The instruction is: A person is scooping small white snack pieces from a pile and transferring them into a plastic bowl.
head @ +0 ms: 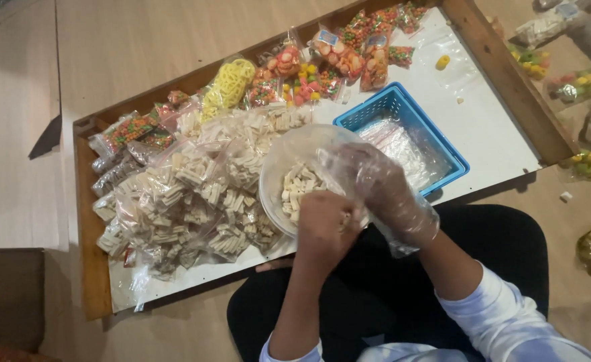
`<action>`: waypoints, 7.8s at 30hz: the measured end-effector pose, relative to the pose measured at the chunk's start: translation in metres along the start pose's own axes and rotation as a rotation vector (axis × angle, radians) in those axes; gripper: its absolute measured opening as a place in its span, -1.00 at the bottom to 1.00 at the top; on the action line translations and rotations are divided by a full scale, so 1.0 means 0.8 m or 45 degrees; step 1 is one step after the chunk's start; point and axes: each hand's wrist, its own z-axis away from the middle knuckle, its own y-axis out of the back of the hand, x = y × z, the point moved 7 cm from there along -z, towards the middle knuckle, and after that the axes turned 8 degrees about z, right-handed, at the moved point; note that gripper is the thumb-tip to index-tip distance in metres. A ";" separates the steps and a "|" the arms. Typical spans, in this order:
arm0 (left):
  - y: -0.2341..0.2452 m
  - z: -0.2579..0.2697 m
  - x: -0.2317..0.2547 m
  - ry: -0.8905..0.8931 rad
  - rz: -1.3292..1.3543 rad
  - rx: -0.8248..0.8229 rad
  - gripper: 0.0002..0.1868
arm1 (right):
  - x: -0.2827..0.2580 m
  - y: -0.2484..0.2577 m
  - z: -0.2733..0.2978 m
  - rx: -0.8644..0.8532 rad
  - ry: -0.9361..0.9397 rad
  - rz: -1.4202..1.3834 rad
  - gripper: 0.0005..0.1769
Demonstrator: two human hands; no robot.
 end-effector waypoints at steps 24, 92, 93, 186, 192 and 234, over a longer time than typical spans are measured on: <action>0.027 -0.020 -0.019 0.340 -0.851 -0.516 0.23 | -0.053 0.071 -0.057 -1.005 -0.127 -0.898 -0.49; 0.045 -0.008 -0.083 0.864 -0.020 0.028 -0.27 | 0.012 -0.012 -0.066 -0.838 -0.970 -1.558 -0.60; 0.034 -0.005 -0.085 0.926 -0.039 -0.138 -0.22 | 0.016 -0.012 -0.063 -0.772 -0.964 -1.602 -0.59; 0.047 0.002 -0.101 0.581 0.787 0.138 -0.44 | -0.108 -0.041 -0.005 -2.071 1.234 0.185 -0.18; 0.051 0.001 -0.097 0.642 0.744 0.169 -0.45 | -0.078 -0.133 0.088 -2.185 0.859 0.141 -0.22; 0.038 -0.023 -0.057 1.003 0.348 -0.302 -0.29 | -0.041 0.021 -0.059 0.166 -0.049 -0.891 -0.87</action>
